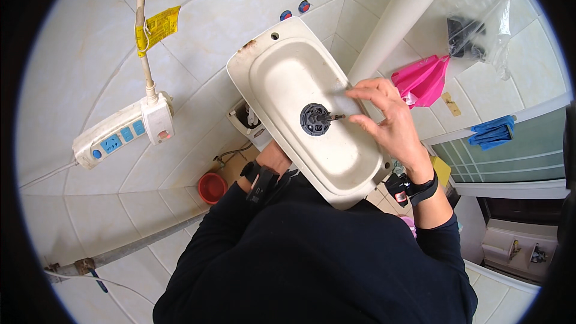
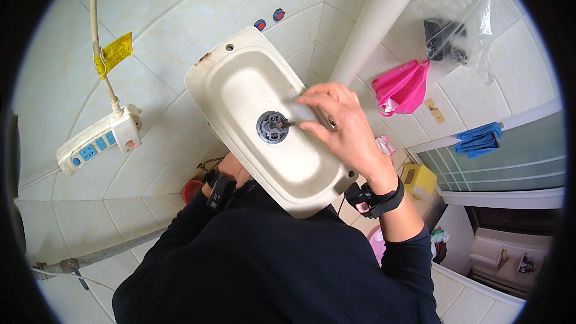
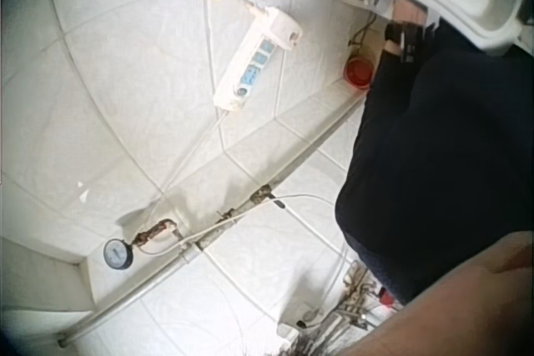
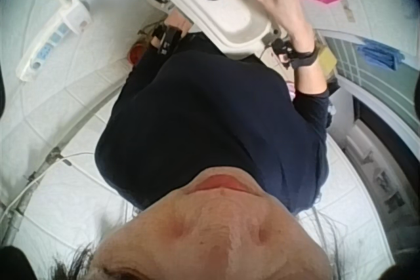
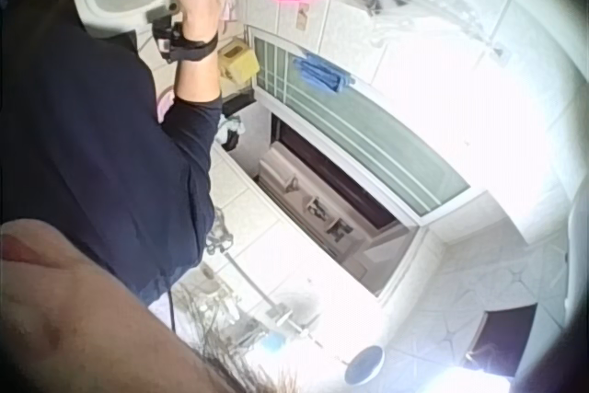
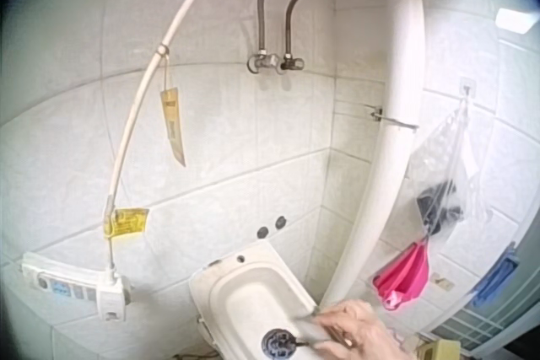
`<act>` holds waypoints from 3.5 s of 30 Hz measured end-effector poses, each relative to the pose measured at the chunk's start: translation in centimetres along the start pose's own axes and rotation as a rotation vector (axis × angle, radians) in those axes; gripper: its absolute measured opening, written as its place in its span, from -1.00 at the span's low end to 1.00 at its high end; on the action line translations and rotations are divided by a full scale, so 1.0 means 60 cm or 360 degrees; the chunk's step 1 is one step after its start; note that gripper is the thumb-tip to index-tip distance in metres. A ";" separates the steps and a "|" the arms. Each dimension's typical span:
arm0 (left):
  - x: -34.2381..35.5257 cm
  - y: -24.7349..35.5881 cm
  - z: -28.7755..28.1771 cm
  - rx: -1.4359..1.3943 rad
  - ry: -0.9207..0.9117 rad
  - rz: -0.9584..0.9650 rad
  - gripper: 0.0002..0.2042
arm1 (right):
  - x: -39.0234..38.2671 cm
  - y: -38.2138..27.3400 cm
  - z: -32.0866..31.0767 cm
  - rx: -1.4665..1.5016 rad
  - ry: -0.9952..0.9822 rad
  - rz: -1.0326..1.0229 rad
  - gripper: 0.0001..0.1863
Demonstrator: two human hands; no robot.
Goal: The person removes the toilet tank lid, inspects the internal components, and repeatedly lifts and reseats the tank. They manipulate the flush valve and handle mechanism inside the tank, then replace the lid and test the flush.
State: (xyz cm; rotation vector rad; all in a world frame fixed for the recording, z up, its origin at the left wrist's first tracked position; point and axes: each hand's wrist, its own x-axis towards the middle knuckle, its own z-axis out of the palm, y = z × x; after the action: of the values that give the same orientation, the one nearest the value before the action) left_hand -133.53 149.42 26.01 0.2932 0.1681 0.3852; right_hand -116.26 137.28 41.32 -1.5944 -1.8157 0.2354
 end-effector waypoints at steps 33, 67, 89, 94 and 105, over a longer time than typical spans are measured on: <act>-0.100 0.001 -0.045 -0.0014 0.0246 -0.0037 -0.29 | -0.067 0.083 0.071 0.1235 -0.0099 0.0872 -0.36; 0.025 0.004 -0.070 0.0550 0.0877 0.0421 -0.65 | -0.023 0.009 0.158 0.0494 -0.0481 0.0820 -0.28; 0.037 0.104 -0.126 0.1190 0.0869 0.0257 -0.40 | -0.068 0.195 0.284 0.2564 0.0137 0.1316 -0.33; 0.045 0.097 -0.157 0.1344 0.0925 0.0182 -0.37 | -0.089 0.228 0.340 0.2728 0.0250 0.1394 -0.29; 0.098 0.012 -0.266 0.0882 0.0831 -0.0176 -0.31 | -0.189 0.284 0.368 0.2530 0.0426 0.1696 -0.15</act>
State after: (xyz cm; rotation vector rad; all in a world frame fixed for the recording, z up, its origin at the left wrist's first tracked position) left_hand -131.83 156.34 10.56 0.7231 0.8073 0.2927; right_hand -115.93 137.31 11.19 -1.0019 -0.0404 1.3937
